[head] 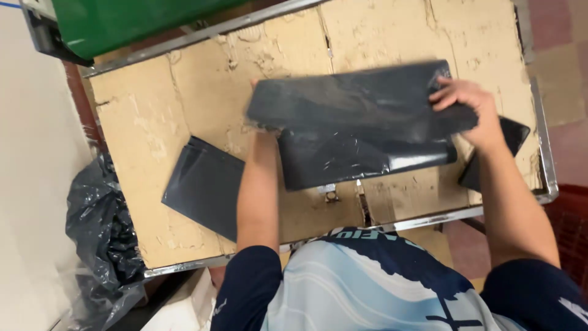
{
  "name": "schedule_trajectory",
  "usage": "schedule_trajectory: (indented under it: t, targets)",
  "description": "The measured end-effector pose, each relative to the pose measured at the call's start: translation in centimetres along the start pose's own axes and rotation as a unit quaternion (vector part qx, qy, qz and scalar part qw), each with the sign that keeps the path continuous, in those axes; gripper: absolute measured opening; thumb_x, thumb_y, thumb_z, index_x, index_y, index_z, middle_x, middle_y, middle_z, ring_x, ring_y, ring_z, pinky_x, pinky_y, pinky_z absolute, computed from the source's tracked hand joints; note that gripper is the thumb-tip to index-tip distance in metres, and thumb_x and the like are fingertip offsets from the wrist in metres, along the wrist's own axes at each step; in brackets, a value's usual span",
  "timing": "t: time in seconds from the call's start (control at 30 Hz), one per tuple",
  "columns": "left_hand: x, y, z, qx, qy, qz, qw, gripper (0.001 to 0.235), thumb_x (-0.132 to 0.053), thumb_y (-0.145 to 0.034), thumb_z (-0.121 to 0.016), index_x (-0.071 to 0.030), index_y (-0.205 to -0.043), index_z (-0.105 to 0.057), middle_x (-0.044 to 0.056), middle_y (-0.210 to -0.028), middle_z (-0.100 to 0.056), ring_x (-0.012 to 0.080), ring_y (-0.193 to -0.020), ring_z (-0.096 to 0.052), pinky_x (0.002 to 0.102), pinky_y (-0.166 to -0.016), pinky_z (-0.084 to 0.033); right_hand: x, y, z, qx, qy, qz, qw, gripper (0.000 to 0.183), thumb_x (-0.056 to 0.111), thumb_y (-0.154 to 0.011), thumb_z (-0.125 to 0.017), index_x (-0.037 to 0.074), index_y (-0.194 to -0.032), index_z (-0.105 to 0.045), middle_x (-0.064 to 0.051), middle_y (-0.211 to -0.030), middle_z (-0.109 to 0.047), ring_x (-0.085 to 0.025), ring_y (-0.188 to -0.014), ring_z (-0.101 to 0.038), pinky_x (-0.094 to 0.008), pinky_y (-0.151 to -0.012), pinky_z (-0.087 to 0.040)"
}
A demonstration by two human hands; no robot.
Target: Folding plastic bags and stacking them into a plastic crate
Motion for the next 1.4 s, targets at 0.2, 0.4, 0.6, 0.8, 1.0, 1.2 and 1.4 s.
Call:
schedule_trajectory:
  t: [0.2,0.4,0.6,0.8,1.0,1.2,1.4]
  targets:
    - [2.7,5.5,1.7,-0.036,0.786,0.404,0.466,0.030,-0.032,-0.092,-0.072,-0.004,-0.103,-0.076,0.008,-0.100,-0.078,0.0191,-0.093,-0.074,0.032,-0.079,-0.060,-5.5,6.6,-1.8,0.007,0.129,-0.050,0.990,0.003,0.020,-0.096,-0.068,0.019,-0.096,-0.071,-0.009,-0.126,-0.073,-0.038,-0.147,-0.058,-0.055,-0.127,-0.032]
    - [4.2,7.4,1.7,-0.127,0.481,0.369,0.785,0.048,-0.022,-0.077,-0.075,-0.012,-0.124,-0.064,0.008,-0.117,-0.073,0.0260,-0.110,-0.069,0.039,-0.096,-0.050,-5.8,8.8,-2.8,0.050,0.249,-0.009,0.967,0.036,-0.008,-0.080,-0.057,0.015,-0.100,-0.075,-0.011,-0.132,-0.075,-0.039,-0.145,-0.061,-0.052,-0.124,-0.037]
    - [-6.1,12.9,17.2,-0.162,0.183,0.217,0.945,0.041,-0.032,-0.091,-0.077,-0.005,-0.118,-0.062,0.013,-0.123,-0.063,0.0363,-0.121,-0.054,0.050,-0.106,-0.041,-5.4,9.1,-4.5,0.138,0.450,-0.005,0.882,0.061,-0.011,-0.068,-0.067,0.021,-0.118,-0.078,0.000,-0.151,-0.068,-0.032,-0.159,-0.048,-0.050,-0.128,-0.037]
    - [-18.1,17.9,10.0,-0.220,-0.040,-0.131,0.966,0.019,-0.037,-0.092,-0.056,-0.018,-0.095,-0.057,0.002,-0.089,-0.045,0.0248,-0.088,-0.050,0.036,-0.060,-0.040,2.9,9.0,-17.3,0.218,0.547,-0.042,0.807,0.046,0.018,-0.097,-0.057,0.017,-0.143,-0.066,-0.010,-0.158,-0.057,-0.035,-0.155,-0.039,-0.050,-0.127,-0.026]
    - [-25.1,11.4,12.6,0.112,0.166,-0.268,0.942,0.025,-0.047,-0.091,-0.051,-0.024,-0.084,-0.060,-0.004,-0.083,-0.069,0.0216,-0.083,-0.075,0.037,-0.066,-0.059,3.8,14.0,-24.1,0.114,0.359,0.106,0.920,0.071,0.028,-0.078,-0.077,-0.001,-0.140,-0.058,-0.020,-0.151,-0.055,-0.035,-0.145,-0.047,-0.048,-0.124,-0.034]
    - [-22.0,-2.4,10.4,0.264,0.560,-0.071,0.782,0.035,-0.044,-0.094,-0.062,-0.013,-0.096,-0.076,0.000,-0.085,-0.079,0.0152,-0.085,-0.078,0.026,-0.082,-0.060,-6.9,23.3,-18.9,0.026,-0.016,-0.048,0.998,0.040,0.031,-0.096,-0.070,-0.003,-0.116,-0.070,-0.021,-0.116,-0.072,-0.050,-0.131,-0.057,-0.063,-0.112,-0.043]
    - [-17.4,-2.5,10.5,0.271,0.635,0.234,0.684,0.089,-0.082,-0.087,-0.042,-0.010,-0.131,-0.070,0.014,-0.138,-0.067,0.0332,-0.137,-0.053,0.047,-0.114,-0.046,-8.6,23.8,-13.9,-0.325,-0.439,-0.359,0.757,0.032,0.027,-0.109,-0.055,0.004,-0.130,-0.061,-0.019,-0.120,-0.070,-0.031,-0.114,-0.070,-0.054,-0.108,-0.053]
Point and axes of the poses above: each hand's wrist, its own y-axis away from the middle knuckle, its own z-axis out of the back of the hand, x = y × z, the point moved 10 cm from there along -y, towards the middle knuckle
